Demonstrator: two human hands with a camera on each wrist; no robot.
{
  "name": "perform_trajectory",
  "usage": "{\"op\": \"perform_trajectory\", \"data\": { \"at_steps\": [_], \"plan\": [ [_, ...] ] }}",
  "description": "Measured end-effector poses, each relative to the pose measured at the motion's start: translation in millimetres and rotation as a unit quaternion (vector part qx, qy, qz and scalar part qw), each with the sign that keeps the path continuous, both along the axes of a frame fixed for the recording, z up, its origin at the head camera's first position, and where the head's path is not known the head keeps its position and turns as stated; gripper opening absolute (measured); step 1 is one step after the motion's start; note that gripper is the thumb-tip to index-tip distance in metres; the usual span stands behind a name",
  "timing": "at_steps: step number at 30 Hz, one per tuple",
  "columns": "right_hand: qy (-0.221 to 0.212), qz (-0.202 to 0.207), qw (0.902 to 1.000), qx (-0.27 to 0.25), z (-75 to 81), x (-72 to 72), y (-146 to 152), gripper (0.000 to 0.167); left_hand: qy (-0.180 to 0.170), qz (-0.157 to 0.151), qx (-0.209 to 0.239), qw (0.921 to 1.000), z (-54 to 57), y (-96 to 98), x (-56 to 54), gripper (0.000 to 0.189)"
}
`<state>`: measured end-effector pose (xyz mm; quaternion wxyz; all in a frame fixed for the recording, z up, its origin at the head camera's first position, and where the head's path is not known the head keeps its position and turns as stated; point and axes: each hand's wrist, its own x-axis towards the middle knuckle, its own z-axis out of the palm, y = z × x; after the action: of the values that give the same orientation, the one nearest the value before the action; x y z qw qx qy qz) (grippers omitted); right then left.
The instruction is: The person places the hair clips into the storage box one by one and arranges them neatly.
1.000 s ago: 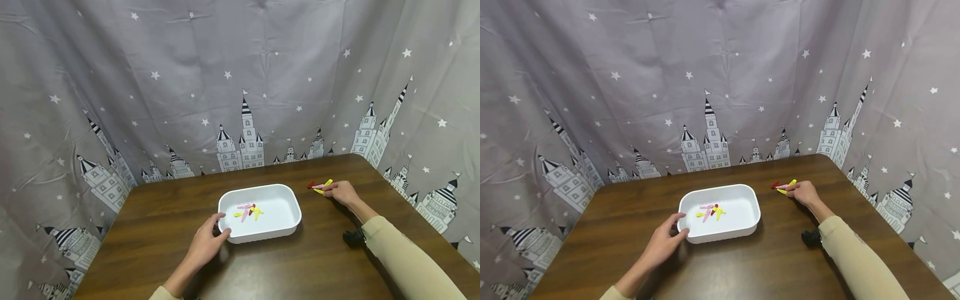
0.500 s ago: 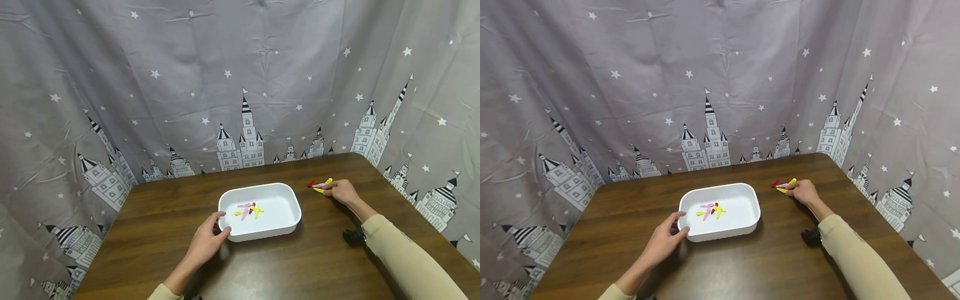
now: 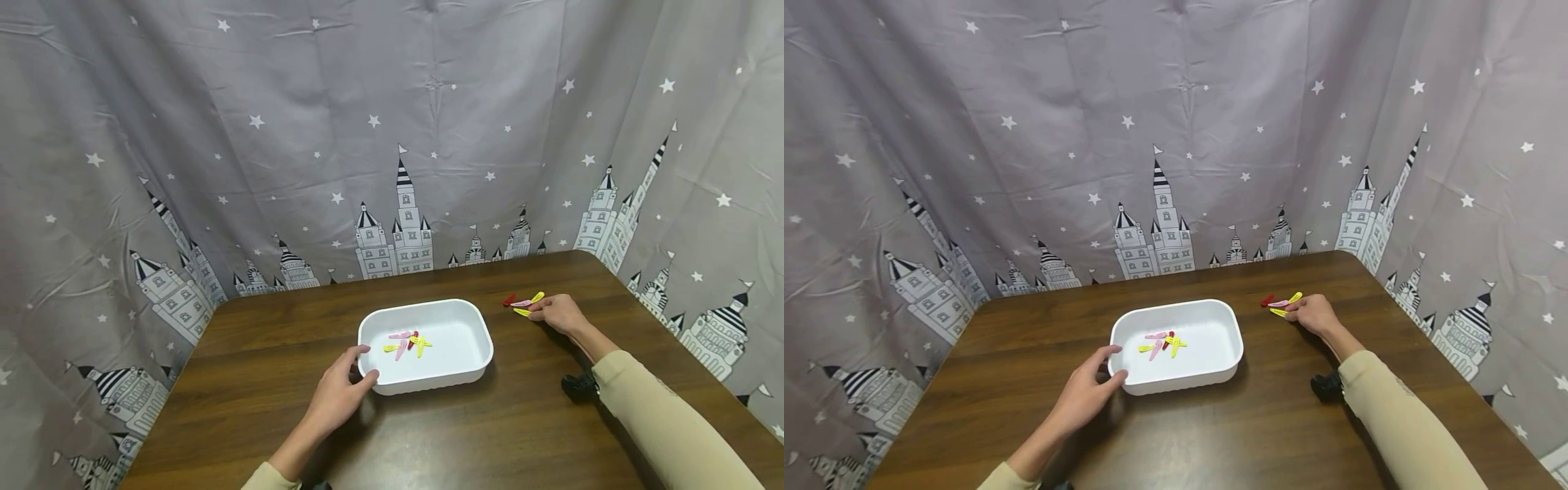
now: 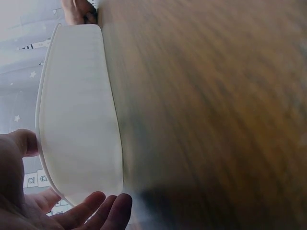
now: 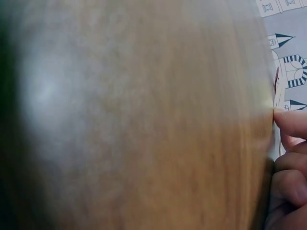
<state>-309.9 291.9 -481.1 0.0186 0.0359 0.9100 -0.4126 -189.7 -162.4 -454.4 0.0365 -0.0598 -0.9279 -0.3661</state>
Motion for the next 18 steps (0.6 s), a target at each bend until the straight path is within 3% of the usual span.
{"op": "perform_trajectory", "data": {
  "at_steps": [18],
  "plan": [
    [0.005, 0.031, 0.9995, -0.008, -0.7, 2.2, 4.2, 0.021, -0.007, 0.004, 0.002, 1.0000, -0.6, 0.2, -1.7, 0.048]
  ]
}}
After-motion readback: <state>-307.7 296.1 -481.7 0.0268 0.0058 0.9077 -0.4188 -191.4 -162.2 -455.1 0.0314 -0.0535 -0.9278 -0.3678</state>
